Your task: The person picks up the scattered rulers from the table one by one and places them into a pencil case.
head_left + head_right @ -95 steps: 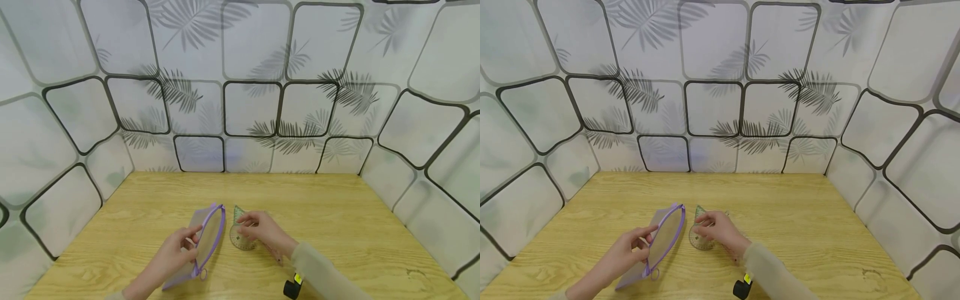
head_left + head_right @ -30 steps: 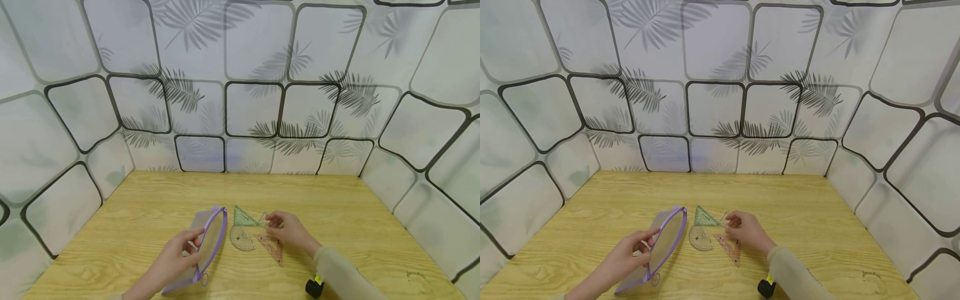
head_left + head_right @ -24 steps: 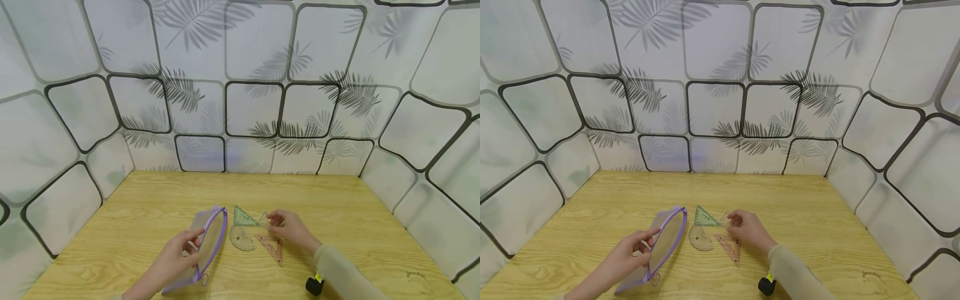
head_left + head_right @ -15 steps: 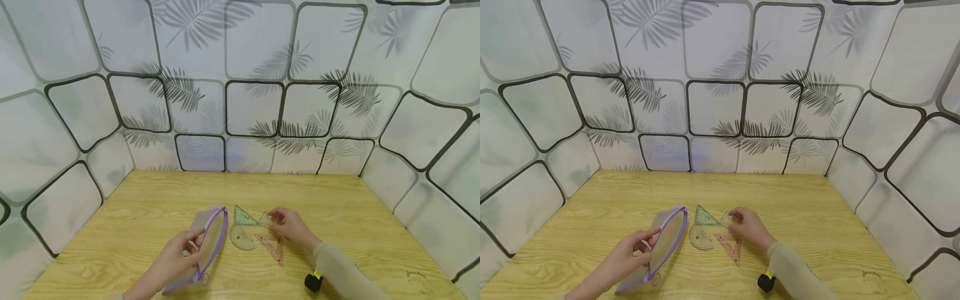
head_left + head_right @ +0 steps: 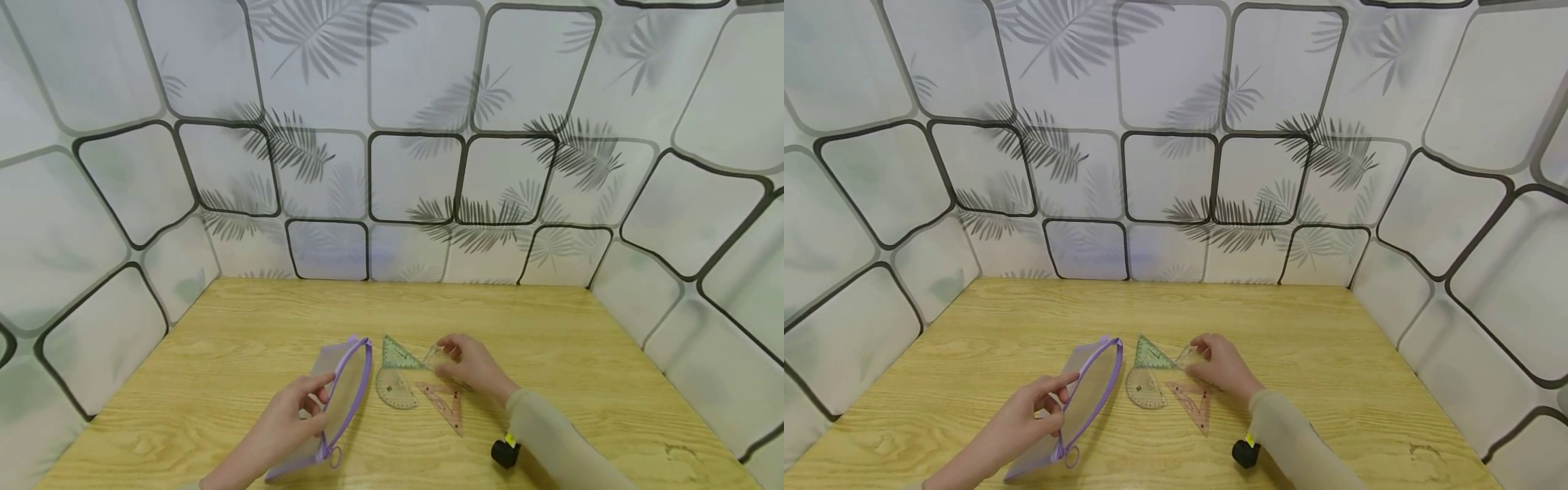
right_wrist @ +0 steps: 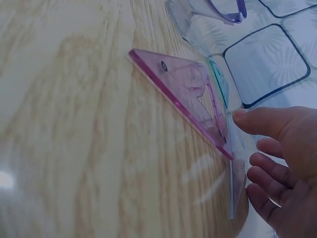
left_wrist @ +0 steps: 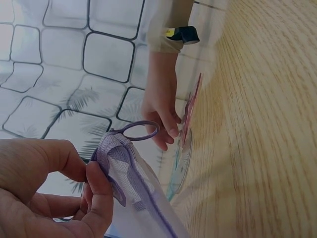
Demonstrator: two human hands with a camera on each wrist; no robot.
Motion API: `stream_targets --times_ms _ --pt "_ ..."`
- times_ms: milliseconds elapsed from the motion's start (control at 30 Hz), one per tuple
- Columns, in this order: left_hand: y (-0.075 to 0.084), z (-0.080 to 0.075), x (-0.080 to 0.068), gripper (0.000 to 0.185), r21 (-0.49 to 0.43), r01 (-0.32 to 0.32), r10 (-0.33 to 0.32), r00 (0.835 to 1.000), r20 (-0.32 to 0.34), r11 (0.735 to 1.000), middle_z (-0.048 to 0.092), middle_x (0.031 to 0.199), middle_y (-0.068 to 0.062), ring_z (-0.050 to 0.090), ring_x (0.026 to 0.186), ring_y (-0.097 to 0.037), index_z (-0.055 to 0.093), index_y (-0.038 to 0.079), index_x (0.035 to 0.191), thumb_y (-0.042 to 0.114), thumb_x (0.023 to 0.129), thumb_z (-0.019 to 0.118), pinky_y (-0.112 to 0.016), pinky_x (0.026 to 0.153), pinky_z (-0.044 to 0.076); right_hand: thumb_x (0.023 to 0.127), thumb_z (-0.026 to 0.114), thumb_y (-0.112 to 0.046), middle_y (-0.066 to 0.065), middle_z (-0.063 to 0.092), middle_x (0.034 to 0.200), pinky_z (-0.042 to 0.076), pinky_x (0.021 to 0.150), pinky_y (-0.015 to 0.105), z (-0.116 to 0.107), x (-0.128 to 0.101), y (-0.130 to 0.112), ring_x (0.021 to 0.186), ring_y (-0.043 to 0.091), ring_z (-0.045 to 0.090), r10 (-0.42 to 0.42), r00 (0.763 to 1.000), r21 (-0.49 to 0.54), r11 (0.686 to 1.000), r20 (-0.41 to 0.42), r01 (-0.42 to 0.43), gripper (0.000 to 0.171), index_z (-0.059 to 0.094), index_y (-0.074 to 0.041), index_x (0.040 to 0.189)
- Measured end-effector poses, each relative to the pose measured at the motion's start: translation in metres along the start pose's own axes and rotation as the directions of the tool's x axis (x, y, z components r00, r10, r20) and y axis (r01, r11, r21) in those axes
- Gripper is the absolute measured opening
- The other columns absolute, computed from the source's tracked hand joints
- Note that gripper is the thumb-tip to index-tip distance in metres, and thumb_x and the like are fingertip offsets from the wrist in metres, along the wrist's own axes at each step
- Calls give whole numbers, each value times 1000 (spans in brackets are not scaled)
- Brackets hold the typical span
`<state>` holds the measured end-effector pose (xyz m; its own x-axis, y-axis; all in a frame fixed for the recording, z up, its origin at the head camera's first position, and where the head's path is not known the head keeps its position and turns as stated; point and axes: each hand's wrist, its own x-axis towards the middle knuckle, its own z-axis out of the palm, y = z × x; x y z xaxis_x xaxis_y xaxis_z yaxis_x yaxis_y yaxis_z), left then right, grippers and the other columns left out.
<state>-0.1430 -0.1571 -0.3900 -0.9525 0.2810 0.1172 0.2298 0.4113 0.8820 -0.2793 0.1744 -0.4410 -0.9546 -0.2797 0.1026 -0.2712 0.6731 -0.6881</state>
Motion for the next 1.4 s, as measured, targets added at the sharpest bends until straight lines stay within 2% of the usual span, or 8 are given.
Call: stream_targets --times_ms 200,533,767,1033,1200,1400 --pt "0 0 0 62 5 -6 6 1000 1 1000 53 99 -10 54 73 -2 45 -16 138 -7 79 62 -18 57 57 81 80 -22 8 63 110 52 84 38 2 6 1 95 18 57 8 999 -52 999 33 -6 49 63 -6 124" --pt "2 1 0 62 10 6 -6 1000 7 1000 53 99 -9 54 72 -3 45 -15 138 -6 79 61 -18 56 56 80 81 -20 8 59 109 50 81 38 2 9 -5 92 19 53 55 996 -77 996 66 -50 54 60 -6 128" --pt "2 1 0 62 4 19 -19 1000 14 1000 52 100 -9 53 72 -4 44 -16 139 -6 79 61 -21 56 57 80 80 -16 9 60 106 51 81 38 2 8 -8 92 19 53 78 995 -77 994 56 -74 53 60 -2 127" --pt "3 1 0 63 -5 28 -28 999 21 1000 52 100 -9 52 73 -4 44 -16 139 -5 79 60 -21 56 57 80 79 -11 10 62 110 52 87 43 2 6 -10 97 21 57 93 994 -46 995 50 -90 50 61 0 126" --pt "3 1 0 63 -1 22 -22 1000 16 1000 52 99 -10 52 72 -4 44 -16 139 -6 79 60 -23 56 58 79 78 -8 10 61 110 51 86 41 2 6 -10 96 20 55 113 992 -29 993 57 -112 51 61 0 127" --pt "3 1 0 64 -6 27 -27 1000 15 1000 52 99 -9 51 72 -4 44 -15 139 -6 78 61 -23 56 57 79 78 -5 10 61 110 50 84 39 2 7 -8 94 20 53 96 994 -25 995 59 -94 52 61 0 128"
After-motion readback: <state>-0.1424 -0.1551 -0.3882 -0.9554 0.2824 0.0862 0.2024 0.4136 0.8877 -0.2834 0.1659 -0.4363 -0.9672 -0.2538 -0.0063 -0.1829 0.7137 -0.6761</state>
